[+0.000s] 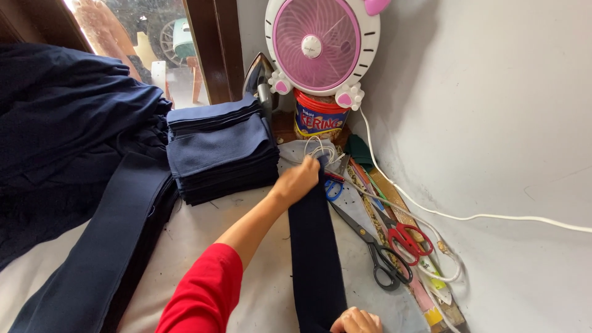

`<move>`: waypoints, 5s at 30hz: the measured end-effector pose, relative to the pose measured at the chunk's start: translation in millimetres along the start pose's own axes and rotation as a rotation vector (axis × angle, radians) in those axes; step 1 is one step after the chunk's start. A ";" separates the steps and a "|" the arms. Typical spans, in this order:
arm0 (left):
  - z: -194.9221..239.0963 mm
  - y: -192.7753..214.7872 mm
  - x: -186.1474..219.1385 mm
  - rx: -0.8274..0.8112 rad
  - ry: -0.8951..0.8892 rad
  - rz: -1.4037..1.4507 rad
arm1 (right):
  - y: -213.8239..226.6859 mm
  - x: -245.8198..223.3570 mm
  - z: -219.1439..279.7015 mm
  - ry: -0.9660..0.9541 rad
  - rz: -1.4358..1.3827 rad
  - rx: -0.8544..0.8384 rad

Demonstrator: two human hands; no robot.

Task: Trimming the ends of pre-cut fabric strips using scissors on a workbench in a sewing factory.

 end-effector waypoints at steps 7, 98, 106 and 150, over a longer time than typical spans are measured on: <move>8.5 -10.1 -35.8 -0.113 0.512 0.487 | -14.9 38.6 29.7 0.036 -0.003 -0.147; 200.5 227.6 76.1 -0.311 1.009 1.915 | 32.8 -10.0 146.6 -1.094 -1.125 -0.605; 197.5 233.2 79.8 -0.312 1.013 1.871 | 34.6 -5.0 154.1 -1.074 -1.107 -0.554; 194.4 250.5 97.8 -0.286 0.830 1.887 | 39.0 -4.3 141.5 -1.190 -1.113 -0.520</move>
Point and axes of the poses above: each hand's wrist, its own z-axis away from the middle knuckle, its own y-axis out of the back of the hand, x = y × z, the point moved 5 cm from there along -z, towards the middle knuckle
